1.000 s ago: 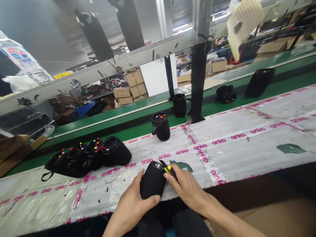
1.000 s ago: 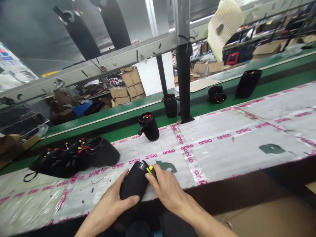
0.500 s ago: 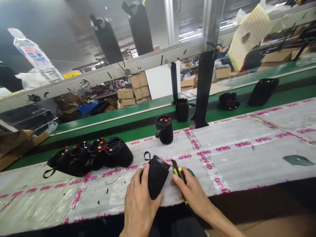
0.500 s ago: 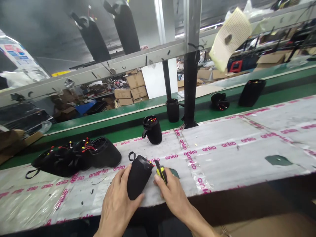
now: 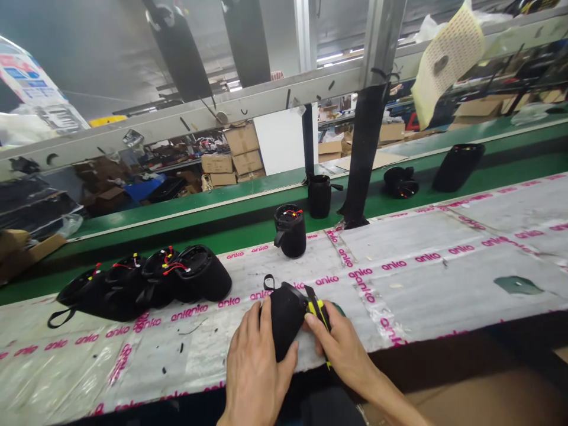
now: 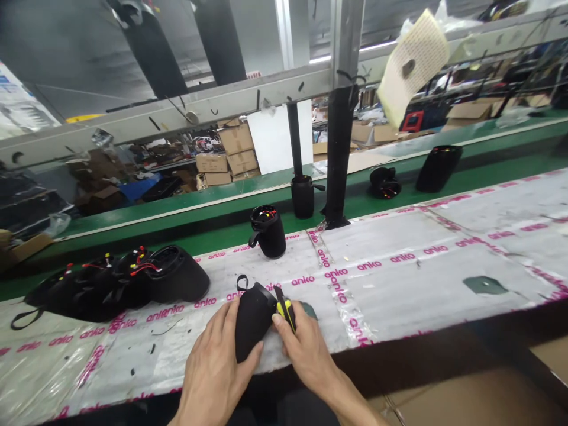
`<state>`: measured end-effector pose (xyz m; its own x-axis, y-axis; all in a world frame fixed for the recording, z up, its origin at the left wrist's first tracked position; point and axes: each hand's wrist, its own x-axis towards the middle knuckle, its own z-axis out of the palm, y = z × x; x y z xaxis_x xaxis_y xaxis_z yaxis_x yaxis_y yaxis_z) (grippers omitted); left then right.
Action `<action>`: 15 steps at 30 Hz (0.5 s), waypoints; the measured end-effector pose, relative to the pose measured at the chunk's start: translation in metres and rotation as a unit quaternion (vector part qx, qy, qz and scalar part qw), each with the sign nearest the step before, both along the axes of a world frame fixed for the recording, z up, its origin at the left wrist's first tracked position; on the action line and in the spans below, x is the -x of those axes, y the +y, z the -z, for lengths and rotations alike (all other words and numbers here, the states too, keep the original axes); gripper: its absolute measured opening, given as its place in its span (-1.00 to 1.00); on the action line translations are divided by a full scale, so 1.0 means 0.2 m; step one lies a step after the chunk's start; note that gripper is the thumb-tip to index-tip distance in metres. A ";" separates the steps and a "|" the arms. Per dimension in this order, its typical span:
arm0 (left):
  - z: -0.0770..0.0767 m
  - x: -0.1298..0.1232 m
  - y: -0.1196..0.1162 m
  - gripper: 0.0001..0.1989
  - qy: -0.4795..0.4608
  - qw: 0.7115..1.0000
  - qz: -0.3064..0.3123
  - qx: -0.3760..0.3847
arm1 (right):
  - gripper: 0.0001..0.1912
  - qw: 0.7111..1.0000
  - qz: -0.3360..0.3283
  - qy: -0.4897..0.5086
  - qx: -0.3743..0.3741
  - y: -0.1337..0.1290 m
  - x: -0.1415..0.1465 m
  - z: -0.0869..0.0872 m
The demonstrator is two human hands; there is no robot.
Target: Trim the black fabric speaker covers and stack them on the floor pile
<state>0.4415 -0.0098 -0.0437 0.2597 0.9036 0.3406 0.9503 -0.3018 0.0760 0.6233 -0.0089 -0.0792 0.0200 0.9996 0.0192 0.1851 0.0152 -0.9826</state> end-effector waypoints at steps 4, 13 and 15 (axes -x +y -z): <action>0.01 0.01 -0.02 -0.35 -0.034 0.999 0.004 0.008 | -0.66 1.000 0.008 0.011 0.002 -0.01 0.00 0.02; -0.04 -0.11 -0.03 -0.22 -0.031 0.996 -0.072 0.040 | -0.63 0.999 0.028 0.019 0.005 0.00 0.01 0.05; -0.06 -0.15 -0.02 -0.17 -0.022 0.992 -0.089 0.082 | -0.61 0.999 0.027 0.016 0.013 0.00 0.00 0.07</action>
